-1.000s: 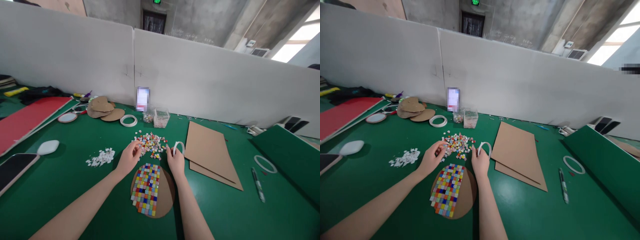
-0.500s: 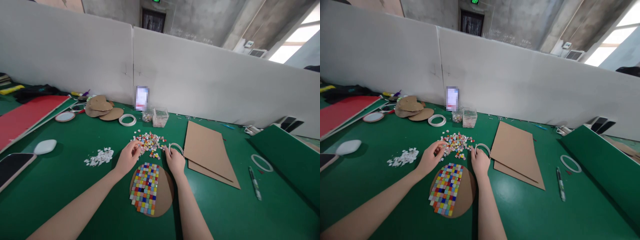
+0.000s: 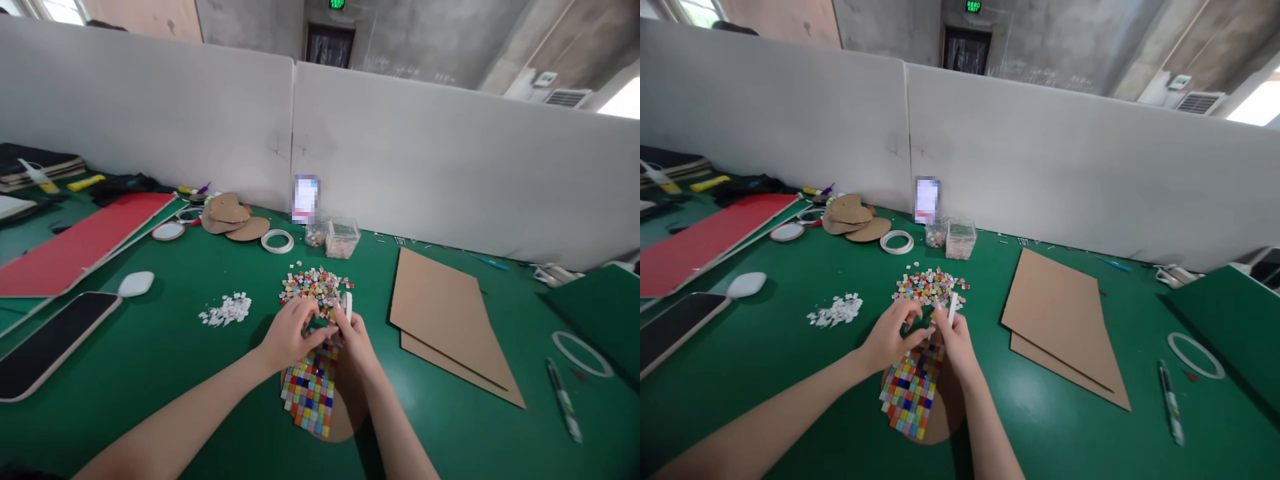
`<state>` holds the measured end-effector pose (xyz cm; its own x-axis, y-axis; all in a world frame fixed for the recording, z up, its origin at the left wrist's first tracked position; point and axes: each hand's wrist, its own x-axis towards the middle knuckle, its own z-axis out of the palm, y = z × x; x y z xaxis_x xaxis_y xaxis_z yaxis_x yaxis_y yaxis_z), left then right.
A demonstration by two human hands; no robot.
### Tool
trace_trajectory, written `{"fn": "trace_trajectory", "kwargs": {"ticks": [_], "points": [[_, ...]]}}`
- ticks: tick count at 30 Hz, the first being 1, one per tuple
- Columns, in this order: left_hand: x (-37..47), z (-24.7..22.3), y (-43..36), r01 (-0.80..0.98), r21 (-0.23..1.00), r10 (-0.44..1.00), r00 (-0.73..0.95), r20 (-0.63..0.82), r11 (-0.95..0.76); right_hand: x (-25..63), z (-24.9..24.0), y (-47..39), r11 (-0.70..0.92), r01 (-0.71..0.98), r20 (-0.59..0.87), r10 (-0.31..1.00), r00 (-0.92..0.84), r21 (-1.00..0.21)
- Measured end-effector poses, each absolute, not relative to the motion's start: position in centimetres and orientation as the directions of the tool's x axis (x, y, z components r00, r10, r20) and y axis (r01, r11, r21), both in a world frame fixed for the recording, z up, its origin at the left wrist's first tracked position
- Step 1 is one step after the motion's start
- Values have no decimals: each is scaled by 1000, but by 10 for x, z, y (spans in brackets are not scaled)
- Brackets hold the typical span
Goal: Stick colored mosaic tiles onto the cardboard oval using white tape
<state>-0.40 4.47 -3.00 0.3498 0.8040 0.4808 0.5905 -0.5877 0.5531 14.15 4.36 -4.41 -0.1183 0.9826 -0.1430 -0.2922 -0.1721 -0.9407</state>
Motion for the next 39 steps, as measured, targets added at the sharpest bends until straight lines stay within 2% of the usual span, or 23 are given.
{"fn": "trace_trajectory", "kwargs": {"ticks": [9,13,19,30,34,39], "points": [[-3,-28,41,383,746,807,483,341,-544,142,-38,38,-144,-150,-92,946,-311,-978],[-1,-23,42,328,846,852,463,243,-419,143,-37,40,-158,-132,-117,955,-273,-979],[2,-24,42,151,970,893,437,109,-192,140,-37,40,-203,-136,-168,959,-229,-970],[4,-38,46,-34,991,936,334,-113,132,132,-35,38,-185,-143,-161,973,-164,-972],[7,-34,43,-81,982,943,302,-138,169,132,-37,39,-192,-155,-164,970,-180,-969],[8,-30,41,-117,987,956,283,-76,113,134,-42,40,-199,-213,-169,974,-152,-957]]}}
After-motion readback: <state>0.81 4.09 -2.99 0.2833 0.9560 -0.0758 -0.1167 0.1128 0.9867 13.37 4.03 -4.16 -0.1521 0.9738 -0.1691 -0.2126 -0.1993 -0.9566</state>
